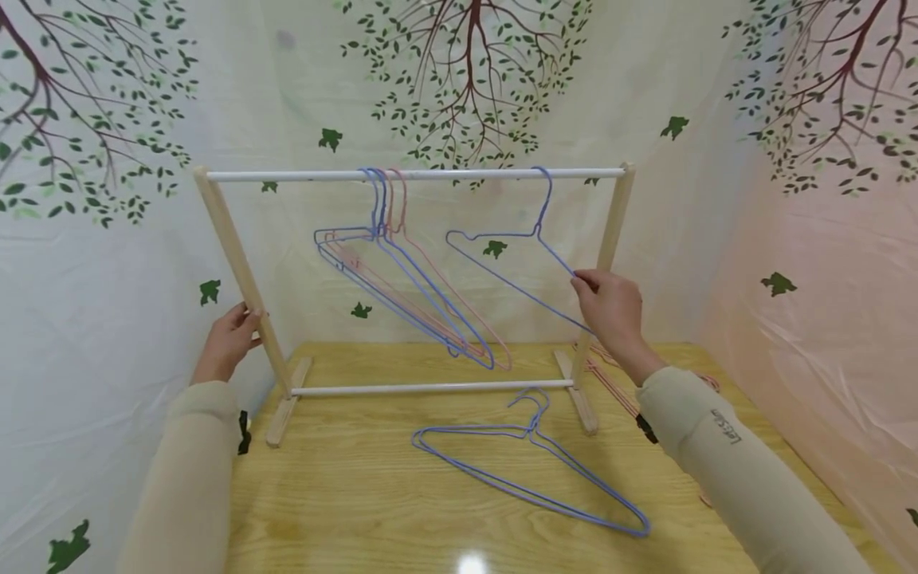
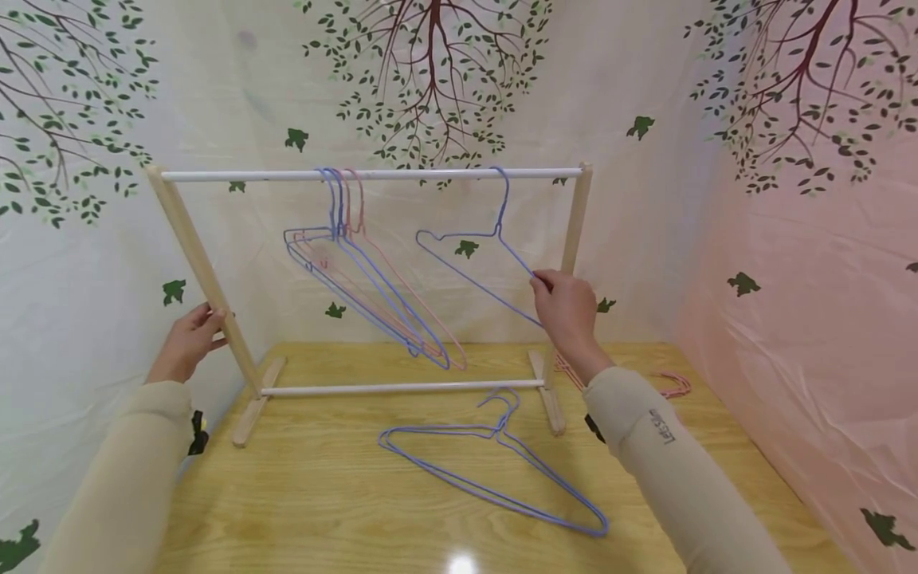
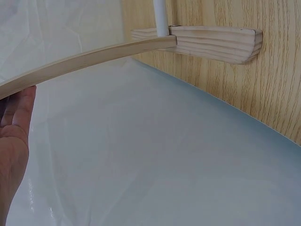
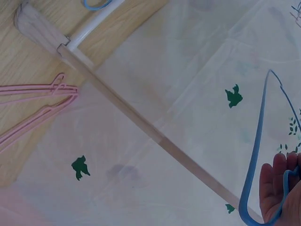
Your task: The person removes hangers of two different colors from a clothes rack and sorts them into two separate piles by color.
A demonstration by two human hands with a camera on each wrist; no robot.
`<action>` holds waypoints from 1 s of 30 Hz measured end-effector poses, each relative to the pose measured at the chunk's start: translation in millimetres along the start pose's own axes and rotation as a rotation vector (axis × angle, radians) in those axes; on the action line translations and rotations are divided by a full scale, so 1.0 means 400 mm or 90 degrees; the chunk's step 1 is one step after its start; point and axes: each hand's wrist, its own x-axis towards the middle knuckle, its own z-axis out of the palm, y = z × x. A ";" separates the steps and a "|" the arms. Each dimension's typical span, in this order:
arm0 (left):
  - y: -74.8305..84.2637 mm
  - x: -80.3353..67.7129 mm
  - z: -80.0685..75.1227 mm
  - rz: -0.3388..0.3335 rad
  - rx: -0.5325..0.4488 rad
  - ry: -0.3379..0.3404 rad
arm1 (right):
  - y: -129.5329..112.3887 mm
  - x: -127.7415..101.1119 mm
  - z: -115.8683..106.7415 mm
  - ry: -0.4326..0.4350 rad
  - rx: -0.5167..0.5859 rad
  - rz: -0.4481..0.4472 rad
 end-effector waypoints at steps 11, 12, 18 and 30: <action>0.011 -0.014 0.000 0.010 0.003 0.003 | -0.005 0.000 -0.022 0.104 0.067 -0.009; 0.012 -0.014 0.000 0.009 0.005 0.002 | -0.003 -0.004 -0.026 0.109 0.070 -0.009; 0.016 -0.014 0.002 -0.007 0.006 -0.004 | 0.020 -0.038 -0.050 0.138 0.082 -0.027; 0.013 -0.014 0.002 0.005 0.010 0.005 | 0.122 -0.181 -0.076 0.092 0.075 -0.124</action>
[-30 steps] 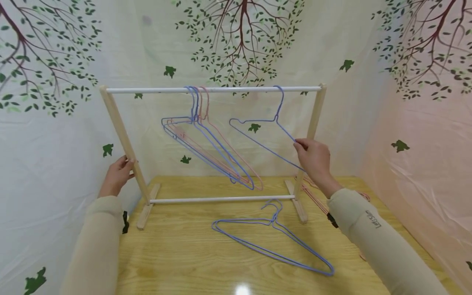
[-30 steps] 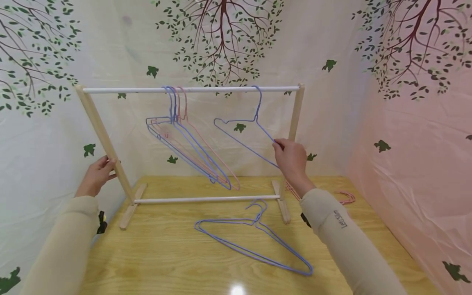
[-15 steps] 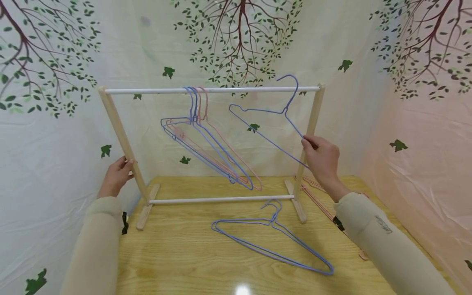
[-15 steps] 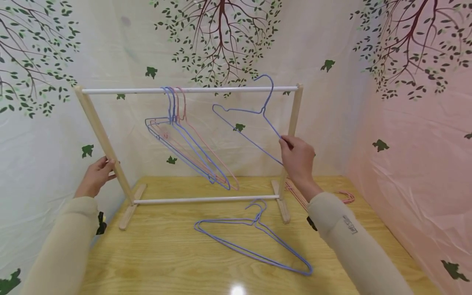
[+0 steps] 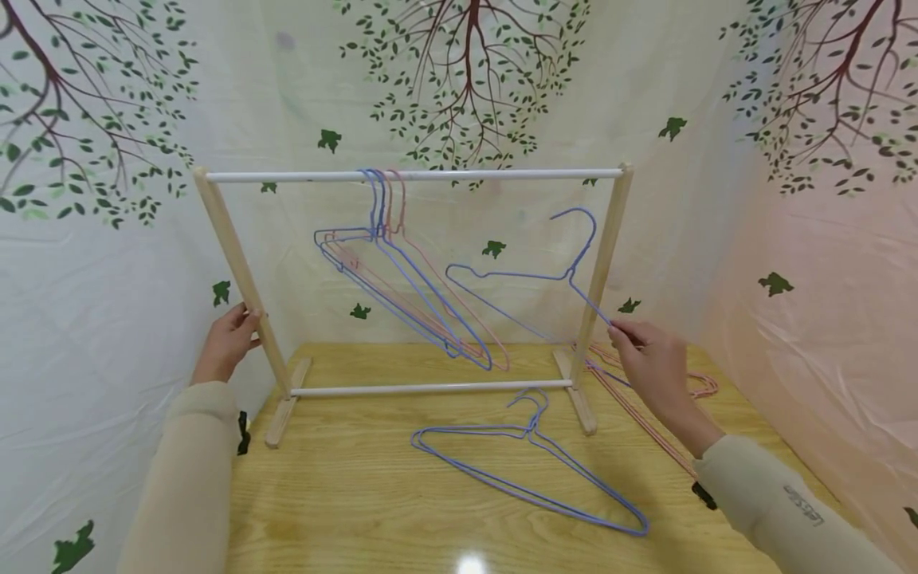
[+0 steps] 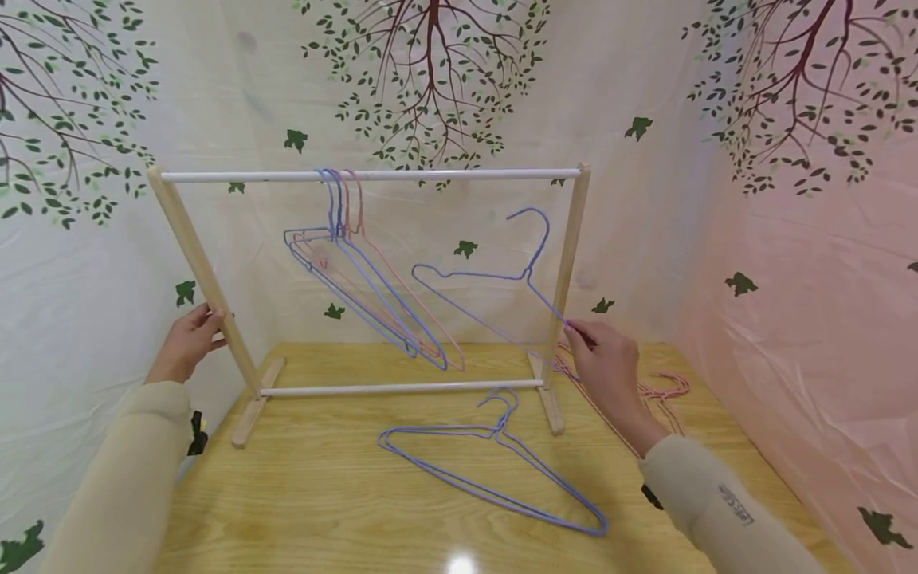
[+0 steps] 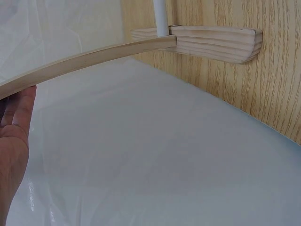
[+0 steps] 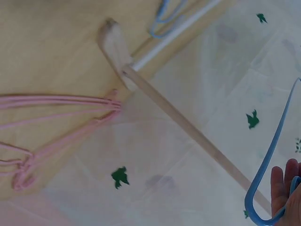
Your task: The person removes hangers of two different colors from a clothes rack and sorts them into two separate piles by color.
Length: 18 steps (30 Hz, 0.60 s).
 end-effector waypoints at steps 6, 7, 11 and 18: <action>-0.001 0.002 -0.001 0.002 0.006 -0.008 | 0.028 -0.105 -0.021 -0.065 -0.010 0.026; 0.000 0.002 -0.002 0.001 0.007 -0.010 | 0.033 -0.123 -0.023 -0.073 -0.014 0.025; 0.002 0.000 -0.001 0.000 0.010 -0.010 | 0.047 -0.198 -0.028 -0.108 -0.017 0.026; 0.007 -0.008 -0.002 -0.004 0.007 -0.014 | 0.032 -0.309 -0.028 -0.186 0.028 0.085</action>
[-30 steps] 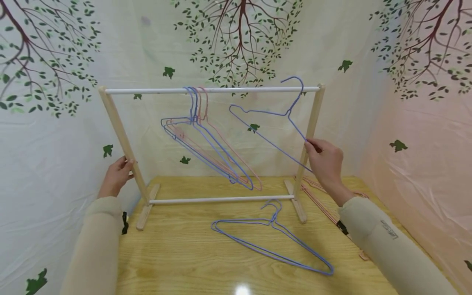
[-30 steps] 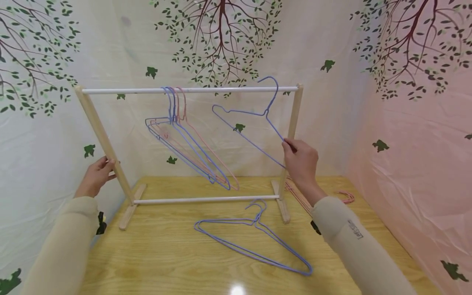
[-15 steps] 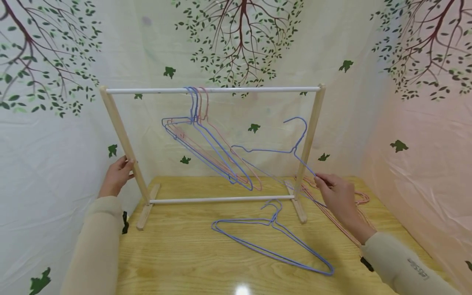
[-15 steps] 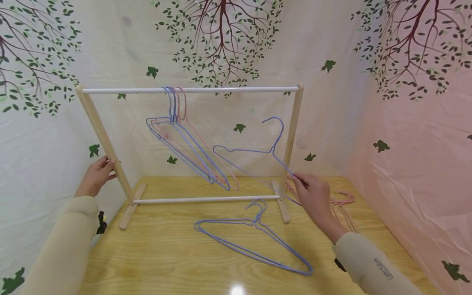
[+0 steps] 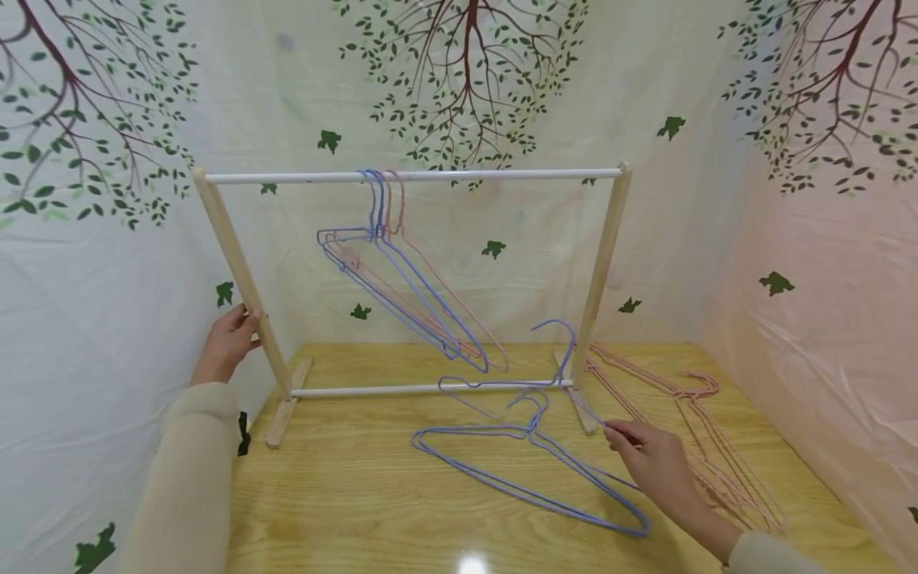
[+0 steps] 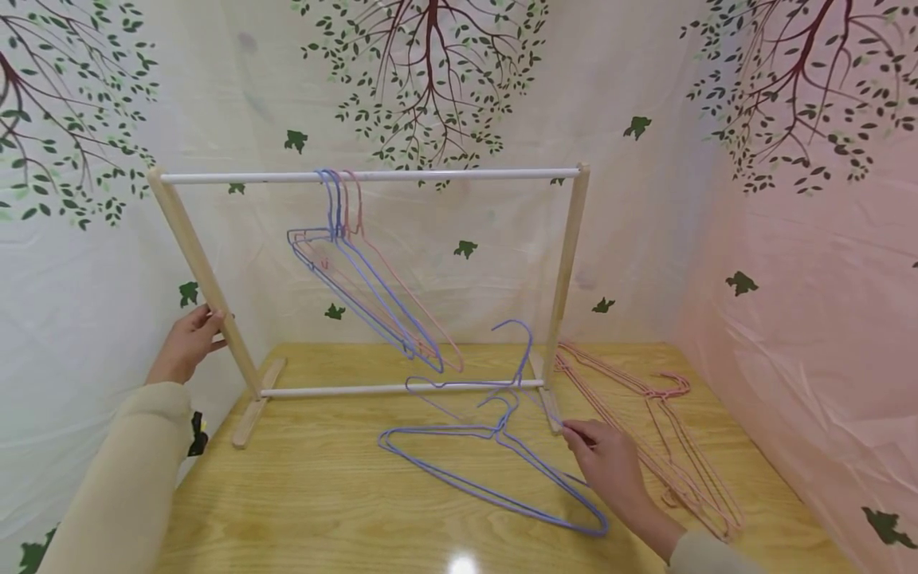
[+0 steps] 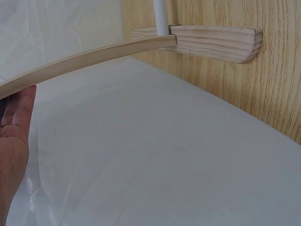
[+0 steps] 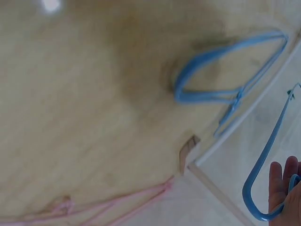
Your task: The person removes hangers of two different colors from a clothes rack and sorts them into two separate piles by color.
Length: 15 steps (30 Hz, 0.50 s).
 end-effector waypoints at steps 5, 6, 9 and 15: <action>0.000 0.001 -0.001 0.007 0.008 0.008 | -0.019 -0.047 0.023 -0.061 0.085 0.103; -0.001 0.001 -0.001 0.005 0.007 0.008 | -0.022 -0.053 0.029 -0.077 0.107 0.130; -0.001 0.002 0.001 -0.001 0.001 0.006 | -0.031 -0.063 0.047 -0.124 0.156 0.228; -0.005 0.003 0.007 -0.016 -0.004 0.013 | -0.024 -0.061 0.079 -0.167 0.134 0.309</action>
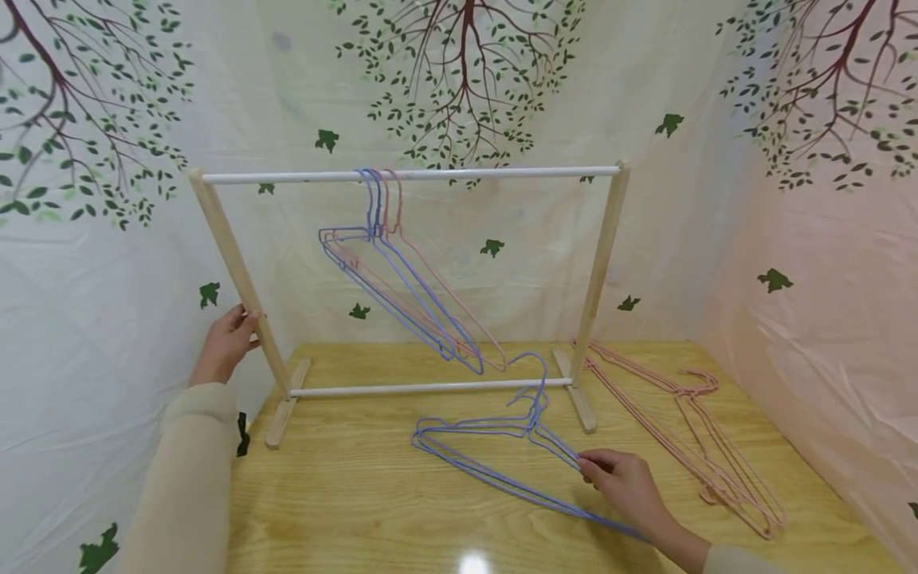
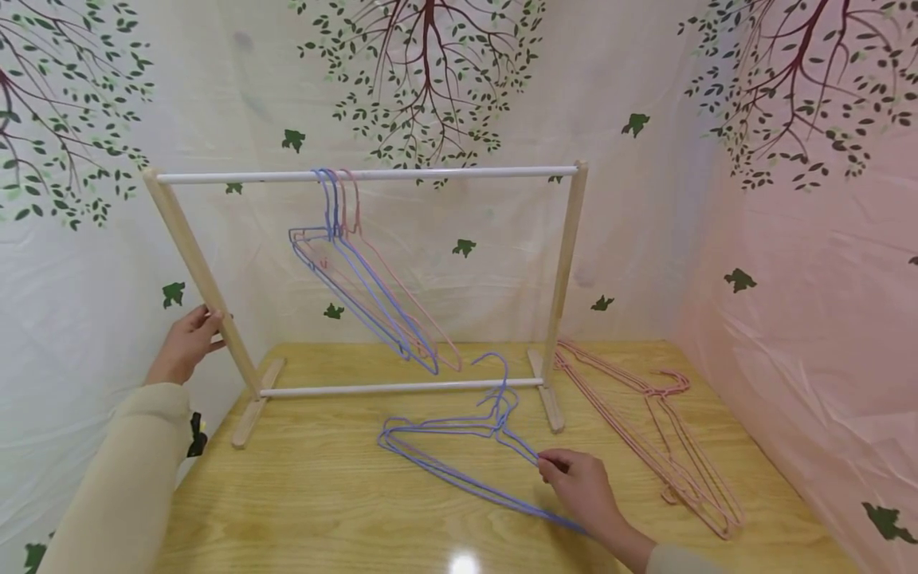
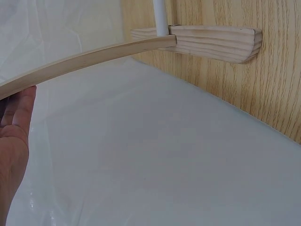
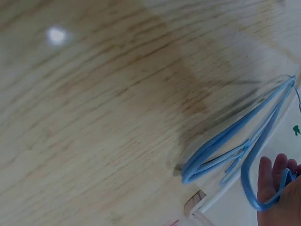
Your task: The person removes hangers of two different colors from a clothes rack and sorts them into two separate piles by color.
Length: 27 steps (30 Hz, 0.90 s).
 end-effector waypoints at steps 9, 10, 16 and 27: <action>-0.002 0.001 0.002 -0.002 -0.008 0.003 | 0.039 0.027 0.017 0.038 -0.145 -0.027; -0.002 0.001 0.001 0.001 -0.004 0.004 | 0.042 0.029 0.018 0.037 -0.156 -0.028; -0.003 0.001 -0.002 0.011 0.008 0.002 | 0.045 0.043 0.018 0.037 -0.185 -0.037; 0.001 -0.002 -0.004 0.015 -0.003 0.005 | -0.043 0.092 0.000 0.092 -0.165 -0.144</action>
